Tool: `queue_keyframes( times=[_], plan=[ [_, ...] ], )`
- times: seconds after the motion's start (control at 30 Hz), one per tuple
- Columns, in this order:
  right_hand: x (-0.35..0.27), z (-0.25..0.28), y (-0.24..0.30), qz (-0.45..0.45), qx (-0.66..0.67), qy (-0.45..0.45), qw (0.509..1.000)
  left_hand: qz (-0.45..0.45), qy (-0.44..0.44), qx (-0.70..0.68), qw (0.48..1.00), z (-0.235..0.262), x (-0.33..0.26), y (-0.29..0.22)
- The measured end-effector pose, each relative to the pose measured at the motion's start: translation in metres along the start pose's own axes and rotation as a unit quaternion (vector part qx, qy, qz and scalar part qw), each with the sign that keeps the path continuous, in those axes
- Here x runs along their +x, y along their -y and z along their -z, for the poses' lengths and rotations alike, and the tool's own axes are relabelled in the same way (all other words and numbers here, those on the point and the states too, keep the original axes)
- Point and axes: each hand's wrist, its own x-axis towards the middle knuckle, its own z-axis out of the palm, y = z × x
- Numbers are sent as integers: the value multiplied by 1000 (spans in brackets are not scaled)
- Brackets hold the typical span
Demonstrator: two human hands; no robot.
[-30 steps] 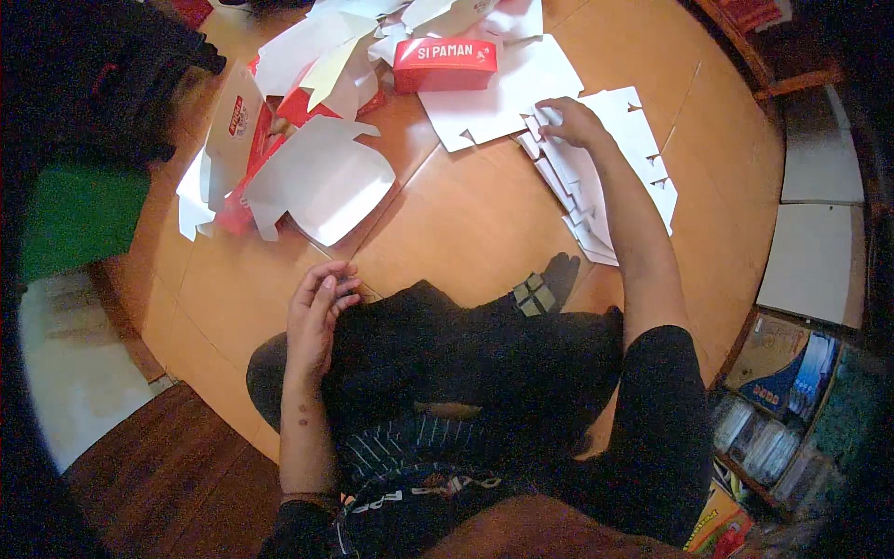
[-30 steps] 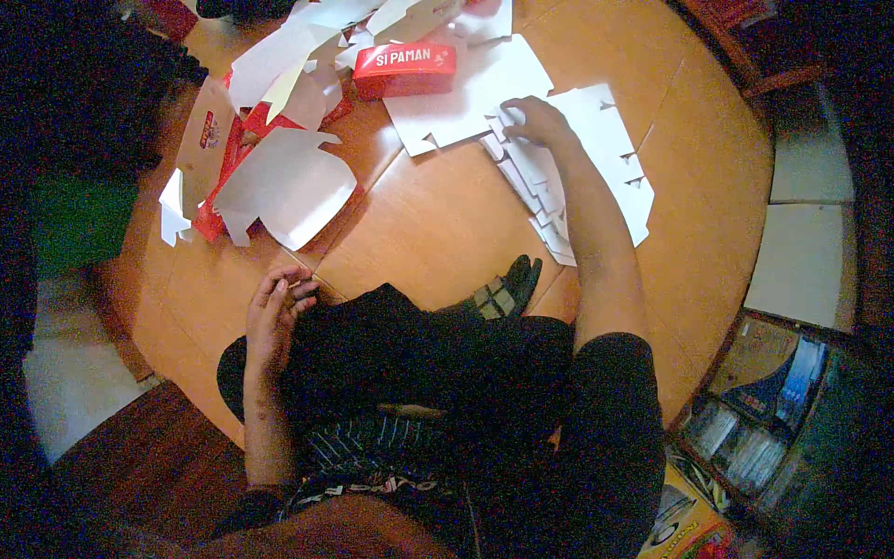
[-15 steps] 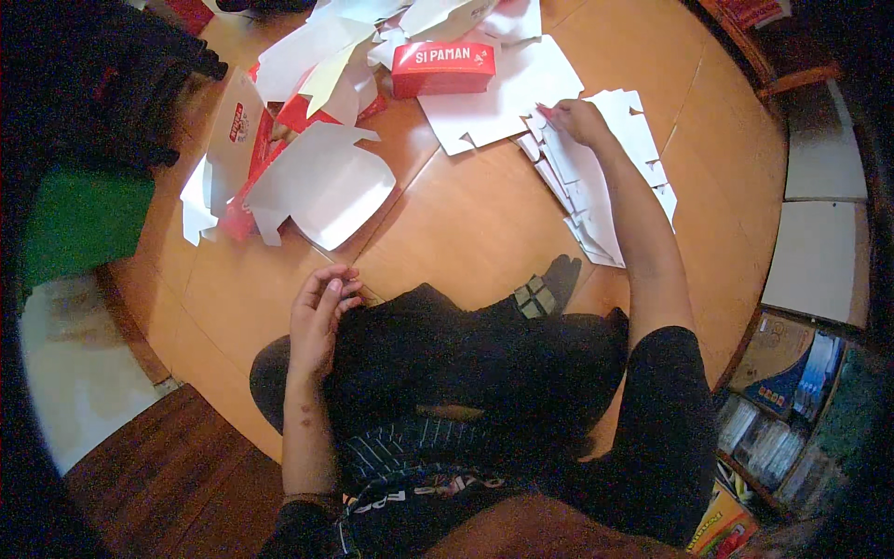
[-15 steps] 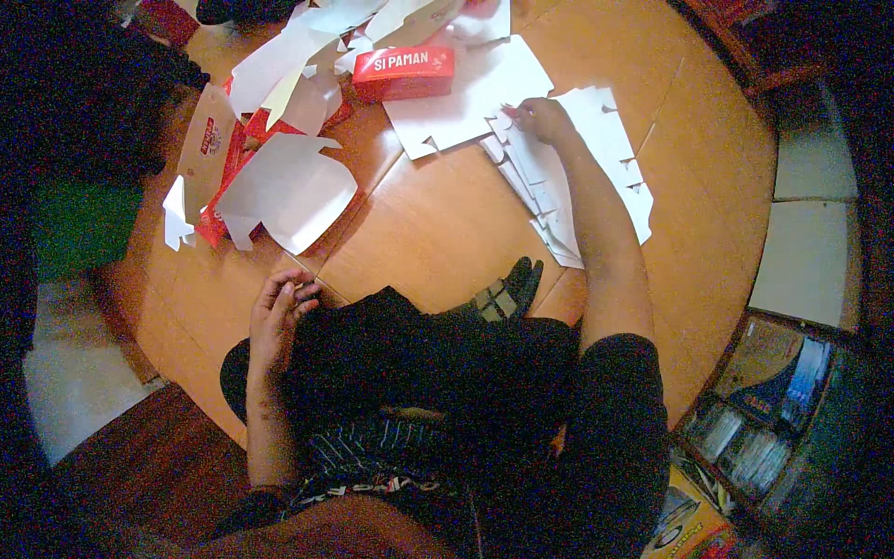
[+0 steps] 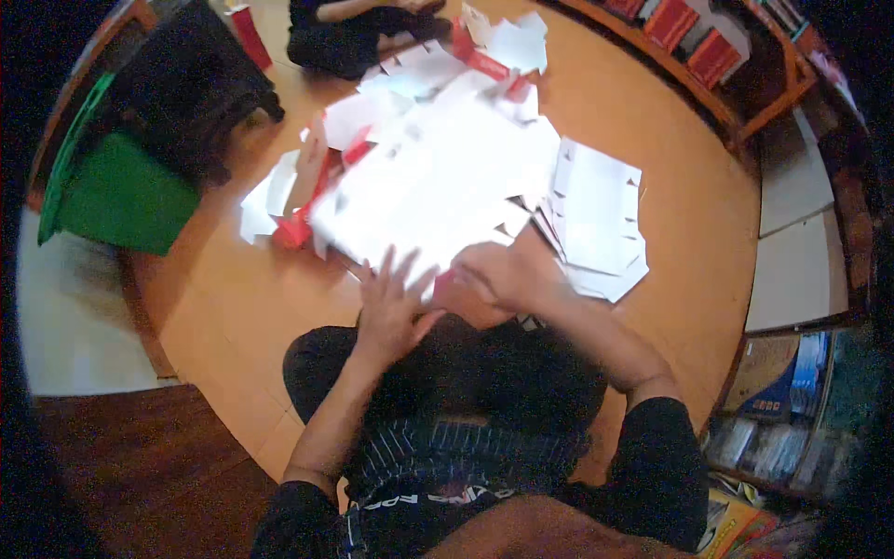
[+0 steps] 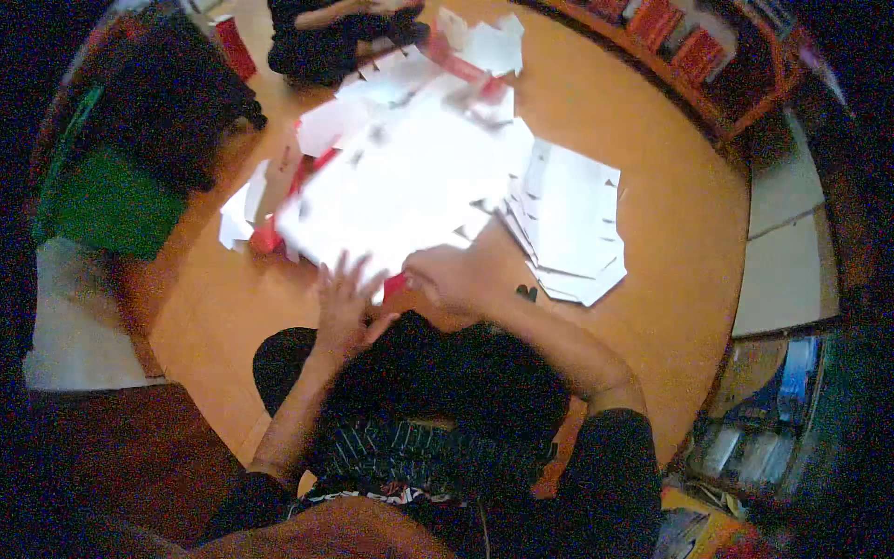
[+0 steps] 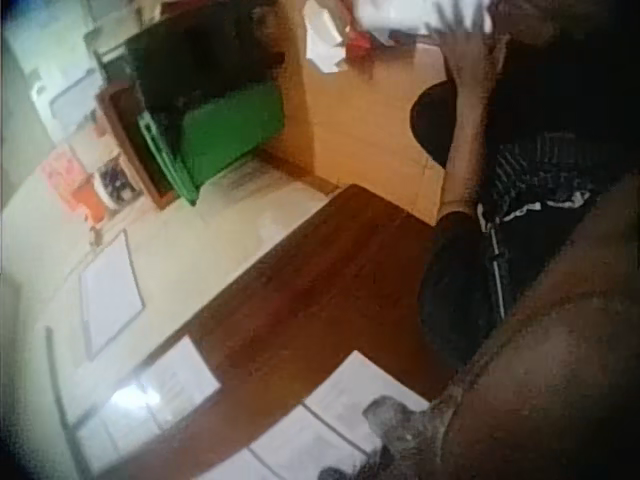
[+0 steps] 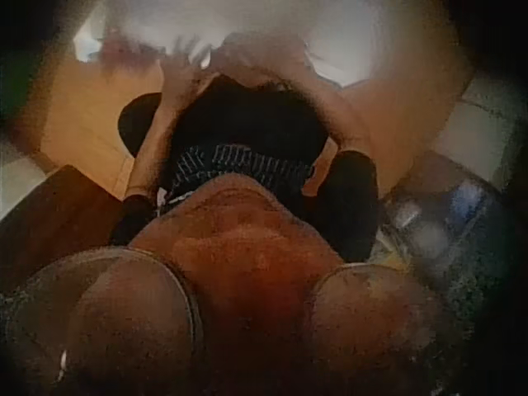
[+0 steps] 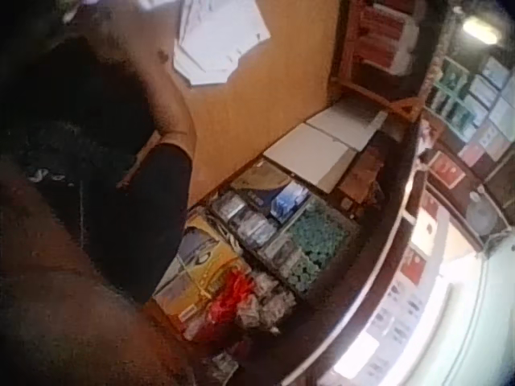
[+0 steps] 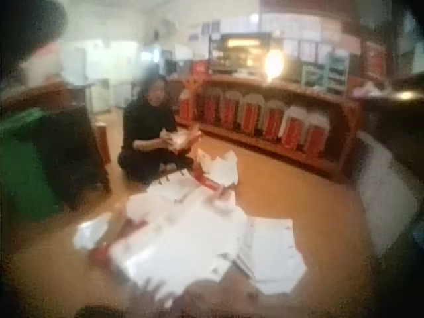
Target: The person sits on the floor and assembles small red and white cardboard boxes by folding flat pieces and inserting them into a base. They repeatedly pick up flat pieces, fold them, and place them into the box structure.
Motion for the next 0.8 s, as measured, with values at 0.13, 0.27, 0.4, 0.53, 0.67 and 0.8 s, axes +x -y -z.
queue_keyframes(
  times=[0.13,0.27,0.4,0.53,0.67,0.8],
  plan=[
    [8,-31,34,49,126,-8,991,72,-12,-116,991,8,-31,27],
    [-6,-46,28,36,17,31,999,173,-57,-187,965,52,-42,28],
    [-3,-61,34,-67,113,113,985,173,-93,-222,955,63,-70,51],
    [-9,-79,37,-128,228,176,949,2,-19,-212,977,78,-77,44],
    [-19,-92,45,-137,250,198,938,-10,24,-96,995,85,-75,12],
    [-18,-82,52,-133,217,175,951,81,35,-130,987,88,-72,17]
  ],
)
